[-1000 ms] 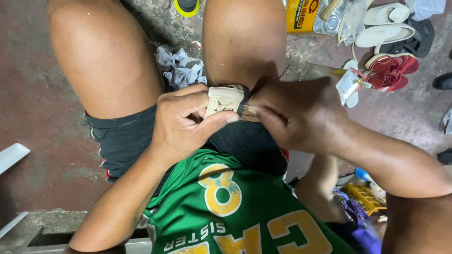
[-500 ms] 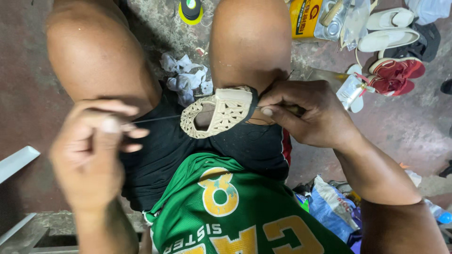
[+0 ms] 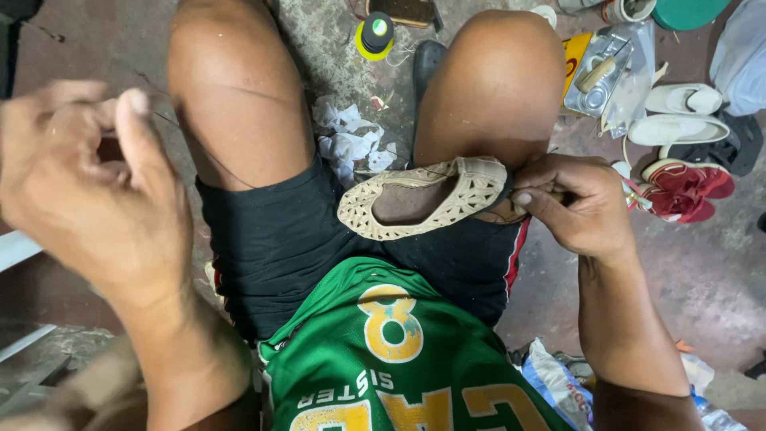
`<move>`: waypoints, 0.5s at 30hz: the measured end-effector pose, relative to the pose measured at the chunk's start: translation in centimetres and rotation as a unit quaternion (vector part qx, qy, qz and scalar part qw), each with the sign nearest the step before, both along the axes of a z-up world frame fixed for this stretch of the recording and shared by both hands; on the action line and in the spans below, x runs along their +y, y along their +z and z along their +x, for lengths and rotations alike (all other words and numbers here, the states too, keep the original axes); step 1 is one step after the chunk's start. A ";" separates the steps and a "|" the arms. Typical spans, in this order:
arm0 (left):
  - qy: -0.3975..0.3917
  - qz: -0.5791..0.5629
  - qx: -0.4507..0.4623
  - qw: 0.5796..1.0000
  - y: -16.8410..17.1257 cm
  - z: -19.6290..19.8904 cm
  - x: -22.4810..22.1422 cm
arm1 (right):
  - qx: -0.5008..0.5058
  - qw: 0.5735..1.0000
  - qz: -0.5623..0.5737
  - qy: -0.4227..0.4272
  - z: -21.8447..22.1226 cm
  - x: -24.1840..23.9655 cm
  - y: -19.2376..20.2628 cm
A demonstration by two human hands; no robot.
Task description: The person is stitching the sole of a cream-colored shoe by hand using a needle and black thread while sitting.
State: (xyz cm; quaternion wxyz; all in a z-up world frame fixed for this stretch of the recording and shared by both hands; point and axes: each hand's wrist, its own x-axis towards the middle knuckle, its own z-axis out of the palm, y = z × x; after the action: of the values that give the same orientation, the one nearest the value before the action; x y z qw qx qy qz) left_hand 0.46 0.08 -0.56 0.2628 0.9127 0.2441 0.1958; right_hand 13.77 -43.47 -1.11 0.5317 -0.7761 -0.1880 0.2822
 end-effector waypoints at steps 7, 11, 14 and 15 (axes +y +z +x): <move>0.037 -0.031 -0.043 0.998 0.3 0.2 1.6 | 0.000 1.000 0.025 -0.001 -0.1 -0.6 -0.6; 0.044 -0.038 -0.072 0.996 1.1 0.3 1.6 | -0.014 0.999 0.047 -0.001 0.1 -0.4 -1.0; -0.015 -0.025 -0.099 0.995 2.0 1.4 0.1 | 0.009 0.999 0.049 -0.015 0.0 -0.3 -1.1; -0.060 -0.017 -0.104 0.993 2.3 1.8 -0.7 | 0.006 0.998 0.055 -0.013 -0.1 -0.4 -1.1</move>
State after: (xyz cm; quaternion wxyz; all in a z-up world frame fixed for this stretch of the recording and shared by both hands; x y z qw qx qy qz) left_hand 2.27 -0.67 1.76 0.3132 0.8958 0.1633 0.2698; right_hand 13.67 -43.85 -2.20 0.5783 -0.7461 -0.1902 0.2697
